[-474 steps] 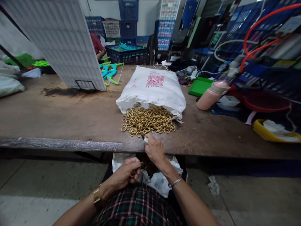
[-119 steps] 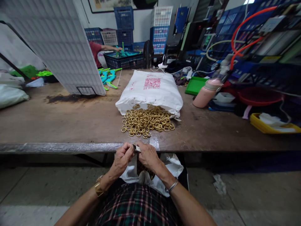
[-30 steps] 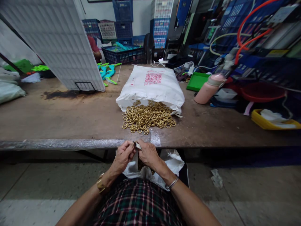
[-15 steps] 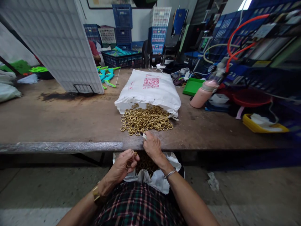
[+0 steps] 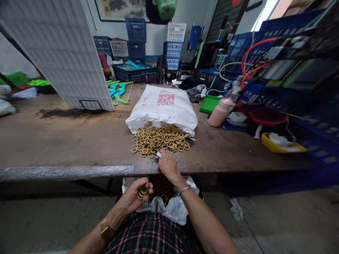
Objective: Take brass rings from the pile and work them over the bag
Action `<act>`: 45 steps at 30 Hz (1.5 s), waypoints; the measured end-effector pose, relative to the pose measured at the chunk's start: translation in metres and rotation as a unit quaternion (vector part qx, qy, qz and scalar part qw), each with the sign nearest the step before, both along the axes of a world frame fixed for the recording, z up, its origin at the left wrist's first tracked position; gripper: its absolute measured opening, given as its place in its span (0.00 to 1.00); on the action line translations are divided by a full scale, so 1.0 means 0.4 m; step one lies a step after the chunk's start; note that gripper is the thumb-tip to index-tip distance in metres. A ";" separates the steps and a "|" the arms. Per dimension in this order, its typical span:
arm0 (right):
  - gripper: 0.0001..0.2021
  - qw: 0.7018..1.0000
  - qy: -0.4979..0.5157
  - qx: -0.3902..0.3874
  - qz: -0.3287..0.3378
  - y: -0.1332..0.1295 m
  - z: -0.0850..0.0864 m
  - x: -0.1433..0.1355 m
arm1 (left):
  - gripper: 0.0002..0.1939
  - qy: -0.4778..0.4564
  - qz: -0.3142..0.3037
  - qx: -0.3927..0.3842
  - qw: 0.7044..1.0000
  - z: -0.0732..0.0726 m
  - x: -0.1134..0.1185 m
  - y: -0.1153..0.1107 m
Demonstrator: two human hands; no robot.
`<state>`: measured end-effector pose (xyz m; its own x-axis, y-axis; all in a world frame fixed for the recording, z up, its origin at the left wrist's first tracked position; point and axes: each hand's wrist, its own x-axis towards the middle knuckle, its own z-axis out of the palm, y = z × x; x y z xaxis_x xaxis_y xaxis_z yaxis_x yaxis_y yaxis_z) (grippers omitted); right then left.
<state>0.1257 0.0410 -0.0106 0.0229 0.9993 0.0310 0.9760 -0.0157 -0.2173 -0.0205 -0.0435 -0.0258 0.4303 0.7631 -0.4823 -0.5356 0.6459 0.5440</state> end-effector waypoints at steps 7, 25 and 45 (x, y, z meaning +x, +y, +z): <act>0.09 0.981 0.170 0.090 0.019 -0.007 -0.007 0.037 | 0.15 0.086 0.025 0.106 0.990 0.030 0.009 0.038; 0.06 0.771 0.615 -0.161 -0.047 -0.105 0.038 0.012 | 0.15 0.355 0.097 0.360 0.858 0.074 0.037 0.049; 0.11 0.860 0.501 -0.089 0.034 -0.132 0.034 0.033 | 0.14 0.306 -0.019 0.285 0.908 0.083 0.063 0.047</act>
<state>0.1388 -0.0120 0.0029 -0.1101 0.9862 -0.1239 0.2996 -0.0860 -0.9502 0.0045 -0.0247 0.0076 0.2454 0.9541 -0.1714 -0.0028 0.1775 0.9841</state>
